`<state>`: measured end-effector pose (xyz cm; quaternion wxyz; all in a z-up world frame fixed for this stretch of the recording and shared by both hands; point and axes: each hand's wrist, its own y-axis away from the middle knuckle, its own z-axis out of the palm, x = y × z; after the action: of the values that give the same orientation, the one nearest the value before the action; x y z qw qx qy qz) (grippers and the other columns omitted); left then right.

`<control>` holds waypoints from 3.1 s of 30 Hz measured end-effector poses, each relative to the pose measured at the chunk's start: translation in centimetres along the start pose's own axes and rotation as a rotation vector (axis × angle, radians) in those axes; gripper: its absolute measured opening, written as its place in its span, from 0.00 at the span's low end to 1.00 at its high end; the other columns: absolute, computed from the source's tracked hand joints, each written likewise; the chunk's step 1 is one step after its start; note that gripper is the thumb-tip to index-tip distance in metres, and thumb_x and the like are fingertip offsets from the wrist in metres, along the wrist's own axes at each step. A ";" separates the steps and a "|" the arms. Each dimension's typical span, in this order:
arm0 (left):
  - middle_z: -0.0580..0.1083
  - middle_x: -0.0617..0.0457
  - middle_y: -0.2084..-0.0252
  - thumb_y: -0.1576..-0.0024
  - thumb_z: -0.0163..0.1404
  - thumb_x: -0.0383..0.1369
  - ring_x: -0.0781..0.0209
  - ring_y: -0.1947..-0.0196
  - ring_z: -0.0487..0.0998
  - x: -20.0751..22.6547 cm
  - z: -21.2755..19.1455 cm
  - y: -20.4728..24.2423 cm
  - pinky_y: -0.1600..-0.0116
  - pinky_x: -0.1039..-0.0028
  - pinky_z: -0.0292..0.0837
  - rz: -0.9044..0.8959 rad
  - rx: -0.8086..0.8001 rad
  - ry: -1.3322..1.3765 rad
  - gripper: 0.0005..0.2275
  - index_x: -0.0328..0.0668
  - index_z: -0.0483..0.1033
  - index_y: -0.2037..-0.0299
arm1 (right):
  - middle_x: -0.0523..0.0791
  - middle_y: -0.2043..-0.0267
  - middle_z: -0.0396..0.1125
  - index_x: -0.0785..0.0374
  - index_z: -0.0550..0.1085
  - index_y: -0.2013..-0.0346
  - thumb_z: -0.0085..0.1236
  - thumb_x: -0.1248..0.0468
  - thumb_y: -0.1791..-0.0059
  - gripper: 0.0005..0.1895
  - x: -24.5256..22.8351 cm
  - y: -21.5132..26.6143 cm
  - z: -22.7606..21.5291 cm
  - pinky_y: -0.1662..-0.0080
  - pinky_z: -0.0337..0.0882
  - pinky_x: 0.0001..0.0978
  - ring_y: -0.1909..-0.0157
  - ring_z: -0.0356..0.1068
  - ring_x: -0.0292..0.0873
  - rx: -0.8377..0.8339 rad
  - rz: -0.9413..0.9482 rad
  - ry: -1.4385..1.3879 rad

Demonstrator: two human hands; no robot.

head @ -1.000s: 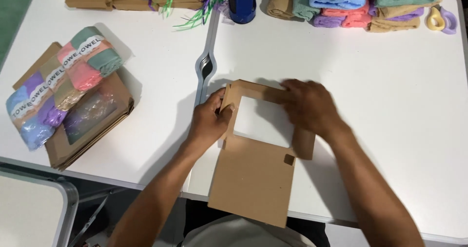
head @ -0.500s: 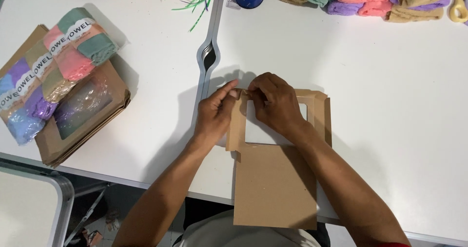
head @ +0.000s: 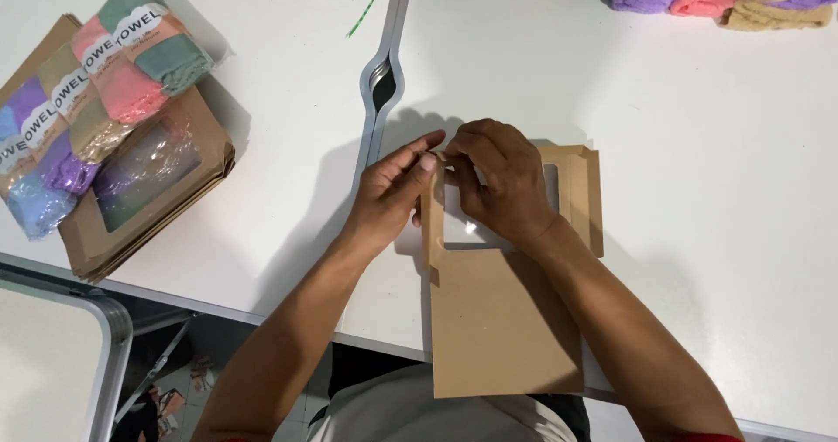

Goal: The person assembles a flat cardboard box by folding the side flaps and tucking them into the center. They then fold the top and bottom flaps to close the box and secure it with a piece of clear tape from a dispenser.

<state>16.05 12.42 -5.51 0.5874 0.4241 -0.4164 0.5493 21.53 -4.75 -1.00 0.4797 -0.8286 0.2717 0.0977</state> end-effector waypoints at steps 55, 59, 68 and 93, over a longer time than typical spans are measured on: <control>0.72 0.42 0.49 0.41 0.50 0.58 0.40 0.44 0.74 4.2 -1.0 8.3 0.36 0.43 0.67 0.918 -0.609 -1.392 0.28 0.36 0.77 0.51 | 0.49 0.57 0.75 0.64 0.82 0.57 0.57 0.71 0.48 0.08 -0.4 9.9 -14.7 0.47 0.77 0.44 0.50 0.77 0.56 -0.455 -0.054 0.295; 0.75 0.44 0.56 0.39 0.49 0.57 0.40 0.49 0.79 3.9 -0.7 8.3 0.45 0.48 0.77 1.076 -0.494 -1.387 0.26 0.38 0.77 0.52 | 0.48 0.62 0.76 0.65 0.82 0.59 0.63 0.72 0.50 0.06 -0.3 9.9 -14.6 0.51 0.78 0.45 0.54 0.77 0.55 -0.376 0.042 0.141; 0.73 0.40 0.55 0.46 0.44 0.68 0.34 0.46 0.76 5.0 0.1 9.5 0.41 0.39 0.70 0.962 -0.504 -1.435 0.37 0.39 0.76 0.47 | 0.50 0.65 0.75 0.67 0.81 0.57 0.66 0.74 0.54 0.10 -0.5 9.2 -14.5 0.52 0.78 0.49 0.57 0.77 0.57 -0.372 0.147 0.035; 0.76 0.43 0.57 0.41 0.58 0.30 0.39 0.59 0.76 3.0 1.6 8.7 0.54 0.50 0.71 0.444 0.131 -1.132 0.28 0.28 0.58 0.34 | 0.55 0.62 0.73 0.75 0.77 0.56 0.67 0.79 0.55 0.13 -0.6 10.2 -12.9 0.58 0.76 0.43 0.60 0.76 0.56 -0.125 0.479 -0.155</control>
<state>7.43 12.11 -1.84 0.1193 0.5887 -0.7075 0.3725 14.25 -19.49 -1.59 0.4103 -0.7587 0.4158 0.2883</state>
